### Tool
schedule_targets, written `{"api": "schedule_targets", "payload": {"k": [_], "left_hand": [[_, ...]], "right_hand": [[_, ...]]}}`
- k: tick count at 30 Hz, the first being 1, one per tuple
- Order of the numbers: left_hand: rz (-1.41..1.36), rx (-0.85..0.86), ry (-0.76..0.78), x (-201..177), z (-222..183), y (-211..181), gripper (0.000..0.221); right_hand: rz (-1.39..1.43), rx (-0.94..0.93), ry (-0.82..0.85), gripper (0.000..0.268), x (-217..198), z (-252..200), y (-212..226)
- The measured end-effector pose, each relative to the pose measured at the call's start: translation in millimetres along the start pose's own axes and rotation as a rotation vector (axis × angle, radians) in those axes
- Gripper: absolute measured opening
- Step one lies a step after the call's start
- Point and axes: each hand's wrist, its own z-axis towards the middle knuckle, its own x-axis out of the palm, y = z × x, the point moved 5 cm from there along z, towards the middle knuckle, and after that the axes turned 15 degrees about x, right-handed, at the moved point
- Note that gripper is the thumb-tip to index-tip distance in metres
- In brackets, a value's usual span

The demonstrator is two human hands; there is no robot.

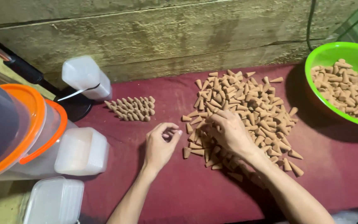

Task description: Arranging incense cones into a structured triangular formation on a workspace.

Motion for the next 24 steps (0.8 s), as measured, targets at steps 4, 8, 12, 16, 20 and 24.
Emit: {"api": "schedule_targets", "payload": {"k": [4, 8, 12, 16, 20, 24], "left_hand": [[-0.035, 0.129, 0.100, 48.8, 6.8, -29.6, 0.015], [-0.027, 0.340, 0.256, 106.8, 15.8, -41.3, 0.017], [0.158, 0.522, 0.425, 159.8, 20.9, -50.2, 0.024], [0.177, 0.463, 0.535, 173.6, 27.7, -58.0, 0.029], [0.305, 0.512, 0.555, 179.6, 29.8, -57.4, 0.031], [0.391, 0.597, 0.504, 183.5, 27.3, -49.1, 0.038]], "right_hand": [[-0.157, -0.028, -0.023, 0.024, -3.7, -9.1, -53.0], [-0.093, -0.041, -0.049, 0.018, -24.2, -15.1, -84.3], [-0.164, 0.050, -0.009, 0.012, -29.7, -22.3, -120.8], [-0.178, 0.064, 0.051, 0.015, -45.6, -23.4, -101.7], [-0.269, 0.120, 0.086, 0.011, -65.7, -21.8, -86.6], [-0.315, 0.133, 0.100, 0.009, -66.9, -21.2, -81.7]]}}
